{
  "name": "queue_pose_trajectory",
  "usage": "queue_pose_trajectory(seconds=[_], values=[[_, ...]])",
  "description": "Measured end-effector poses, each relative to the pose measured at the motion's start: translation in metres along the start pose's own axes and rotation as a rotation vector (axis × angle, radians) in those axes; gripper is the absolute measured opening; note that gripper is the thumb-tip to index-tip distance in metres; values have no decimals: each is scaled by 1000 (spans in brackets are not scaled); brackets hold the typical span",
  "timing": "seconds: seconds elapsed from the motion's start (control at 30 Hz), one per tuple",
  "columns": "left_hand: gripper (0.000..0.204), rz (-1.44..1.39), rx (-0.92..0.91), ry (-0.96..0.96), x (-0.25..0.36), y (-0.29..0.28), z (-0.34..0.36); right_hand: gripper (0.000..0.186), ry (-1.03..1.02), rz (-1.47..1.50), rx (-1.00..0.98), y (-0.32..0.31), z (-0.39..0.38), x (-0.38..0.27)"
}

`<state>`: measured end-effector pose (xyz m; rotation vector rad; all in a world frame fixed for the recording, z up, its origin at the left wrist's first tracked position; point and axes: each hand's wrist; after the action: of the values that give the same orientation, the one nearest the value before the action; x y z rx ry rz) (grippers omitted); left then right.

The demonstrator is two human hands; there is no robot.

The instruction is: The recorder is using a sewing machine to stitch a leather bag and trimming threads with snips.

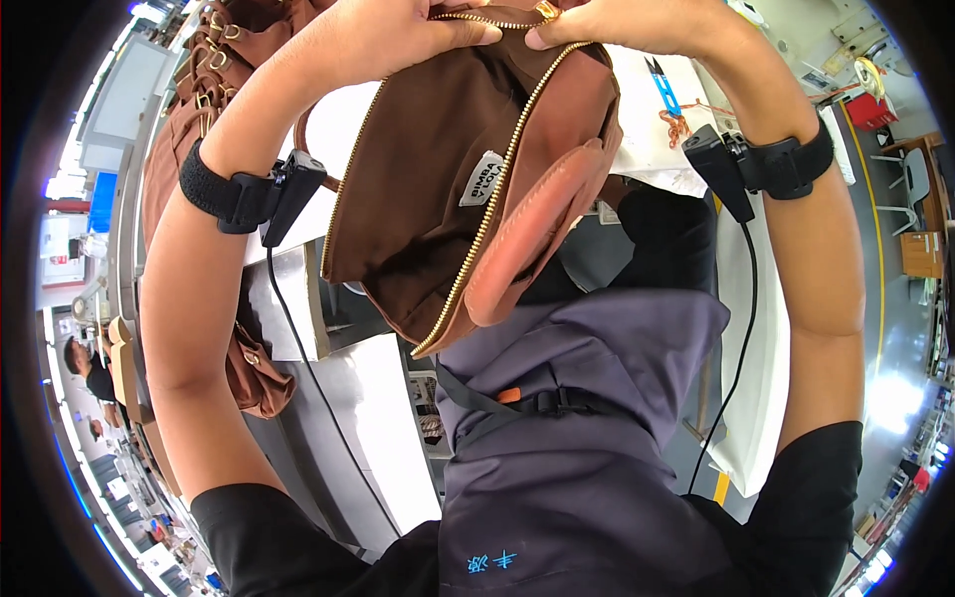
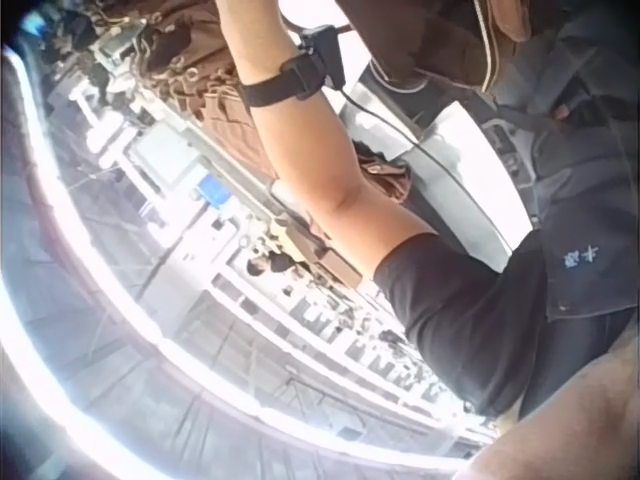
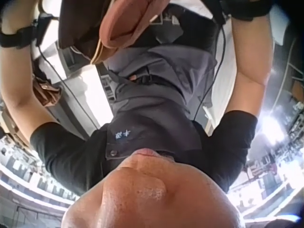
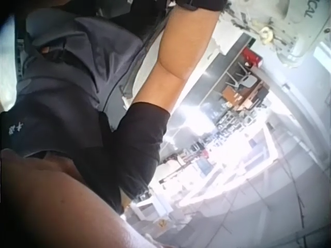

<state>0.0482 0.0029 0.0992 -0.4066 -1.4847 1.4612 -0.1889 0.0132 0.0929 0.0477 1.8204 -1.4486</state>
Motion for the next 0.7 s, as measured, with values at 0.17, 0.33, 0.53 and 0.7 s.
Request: queue_pose_trajectory(seconds=[0.17, 0.33, 0.53, 0.7], values=[[18, 132, 61, 50, 4, 3, 1, 18, 44, 64, 43, -2, 0, 2], [30, 381, 75, 92, 1, 9, 8, 21, 134, 3, 76, -5, -1, 0], [28, 369, 82, 221, -7, 15, 8, 20, 116, 8, 128, 0, -4, -2], [24, 298, -4, 229, -18, 14, 9, 19, 59, 7, 135, 3, 3, 2]])
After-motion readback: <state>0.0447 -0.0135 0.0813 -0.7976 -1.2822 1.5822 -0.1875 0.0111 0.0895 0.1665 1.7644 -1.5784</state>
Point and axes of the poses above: each hand's wrist, its own z-axis towards the middle knuckle, its own y-axis out of the palm, x = y × z, and after that the axes turned 5 degrees about y, right-handed
